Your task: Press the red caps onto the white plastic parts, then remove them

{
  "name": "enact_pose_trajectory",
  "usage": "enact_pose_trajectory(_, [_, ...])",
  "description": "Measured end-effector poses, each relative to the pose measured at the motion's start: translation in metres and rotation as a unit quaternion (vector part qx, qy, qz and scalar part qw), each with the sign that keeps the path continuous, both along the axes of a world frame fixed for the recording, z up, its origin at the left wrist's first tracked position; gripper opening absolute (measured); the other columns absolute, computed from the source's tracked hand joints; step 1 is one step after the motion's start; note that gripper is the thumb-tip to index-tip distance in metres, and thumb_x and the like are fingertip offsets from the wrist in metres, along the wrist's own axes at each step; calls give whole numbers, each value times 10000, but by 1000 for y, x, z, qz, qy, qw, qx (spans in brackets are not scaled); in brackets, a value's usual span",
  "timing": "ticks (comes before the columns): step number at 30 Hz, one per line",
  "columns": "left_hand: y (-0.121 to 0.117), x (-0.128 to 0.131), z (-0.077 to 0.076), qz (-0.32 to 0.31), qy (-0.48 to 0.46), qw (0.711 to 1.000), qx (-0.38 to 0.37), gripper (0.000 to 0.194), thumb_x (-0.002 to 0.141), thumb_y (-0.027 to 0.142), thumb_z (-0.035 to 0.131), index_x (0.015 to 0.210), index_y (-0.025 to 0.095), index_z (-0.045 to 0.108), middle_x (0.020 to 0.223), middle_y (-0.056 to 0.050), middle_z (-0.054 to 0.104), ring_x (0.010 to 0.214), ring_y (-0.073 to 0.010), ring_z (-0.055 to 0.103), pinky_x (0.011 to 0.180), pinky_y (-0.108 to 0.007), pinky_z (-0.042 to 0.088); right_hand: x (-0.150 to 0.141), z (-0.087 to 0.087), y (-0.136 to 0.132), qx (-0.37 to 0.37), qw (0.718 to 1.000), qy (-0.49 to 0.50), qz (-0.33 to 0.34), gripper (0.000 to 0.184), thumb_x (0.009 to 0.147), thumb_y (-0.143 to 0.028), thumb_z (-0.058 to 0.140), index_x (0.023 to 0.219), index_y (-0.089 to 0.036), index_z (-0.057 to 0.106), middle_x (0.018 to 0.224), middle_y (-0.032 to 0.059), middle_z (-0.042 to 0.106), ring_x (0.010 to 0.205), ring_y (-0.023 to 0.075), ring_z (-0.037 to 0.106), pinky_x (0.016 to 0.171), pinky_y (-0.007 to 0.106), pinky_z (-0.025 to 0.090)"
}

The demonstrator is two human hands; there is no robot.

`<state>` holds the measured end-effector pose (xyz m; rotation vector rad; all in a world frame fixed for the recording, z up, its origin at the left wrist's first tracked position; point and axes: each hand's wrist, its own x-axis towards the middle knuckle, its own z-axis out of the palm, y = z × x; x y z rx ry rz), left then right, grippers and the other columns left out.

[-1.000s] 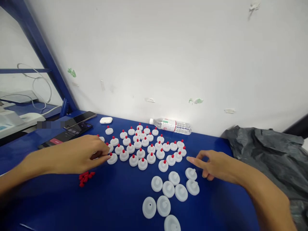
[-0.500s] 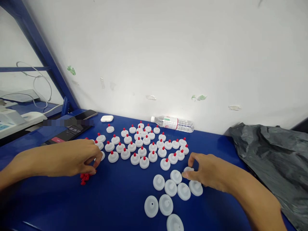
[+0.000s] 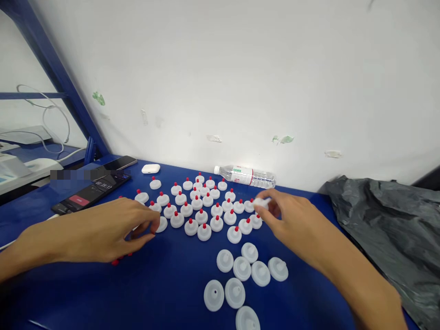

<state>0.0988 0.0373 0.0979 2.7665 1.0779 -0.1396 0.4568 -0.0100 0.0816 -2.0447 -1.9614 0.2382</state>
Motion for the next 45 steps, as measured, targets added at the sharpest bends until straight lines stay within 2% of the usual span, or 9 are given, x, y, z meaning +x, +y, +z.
enact_pose_trajectory(3, [0,8,-9,-21,-79,995,55,102,931,230,545,924,237,646,836,25,717,602,-128,602,585,-263,400,-24,-1,0,98,994,9,39,307,1008,-543,486,1122,-293,623,993,17,768,866,243,735,740,358,538])
enact_pose_trajectory(6, [2,12,-26,-70,-161,976,128,103,937,192,543,978,227,631,837,34,710,549,-109,576,546,-269,377,-48,-11,-2,164,980,-23,106,265,1030,-479,511,1159,-258,579,1034,34,766,828,247,744,674,355,544])
enact_pose_trajectory(11, [0,17,-48,-145,-274,920,239,145,961,158,617,1088,225,600,925,41,758,606,-92,661,515,-258,389,-82,-26,-10,275,919,-91,266,244,1048,-294,516,1267,-203,574,1121,86,732,886,232,732,726,361,567])
enact_pose_trajectory(15, [-5,20,-54,-178,-311,891,279,160,984,159,630,1140,190,610,958,0,779,681,-109,721,523,-253,434,-98,-30,-16,319,887,-100,318,259,1058,-316,514,1214,-139,621,1002,94,723,845,229,714,722,379,579])
enact_pose_trajectory(24, [-3,19,-61,-181,-338,878,285,202,992,121,611,1187,165,639,1007,-47,777,782,-130,750,569,-237,496,-98,-34,-14,334,891,-82,295,263,1040,-331,560,1183,-130,651,942,74,707,813,233,702,680,384,573])
enact_pose_trajectory(30, [-3,22,-66,-187,-334,876,293,178,1022,139,575,1186,168,639,986,-43,771,732,-109,738,537,-226,469,-98,-36,-15,344,879,-106,314,328,1062,-363,523,1215,-103,651,945,86,710,796,211,696,676,364,587])
enact_pose_trajectory(34, [-2,24,-70,-146,-346,878,297,223,1014,218,631,1231,168,619,983,-35,778,722,-122,737,535,-236,466,-101,-37,-13,365,875,-94,304,340,1067,-347,514,1255,-90,632,967,98,705,856,204,703,745,350,613])
enact_pose_trajectory(40, [-5,25,-70,-134,-336,896,259,95,1060,211,519,1072,182,608,854,-17,731,611,-126,664,503,-254,408,-105,-39,-13,384,880,-72,271,359,1050,-442,502,1180,-147,662,1135,150,720,936,216,737,690,314,632])
enact_pose_trajectory(45, [-12,26,-67,-124,-364,903,192,144,1037,132,486,964,183,598,752,-5,626,568,-123,528,505,-266,367,-111,-43,-14,392,863,-20,319,338,1045,-353,549,1212,-74,642,1016,101,785,921,195,755,869,317,628])
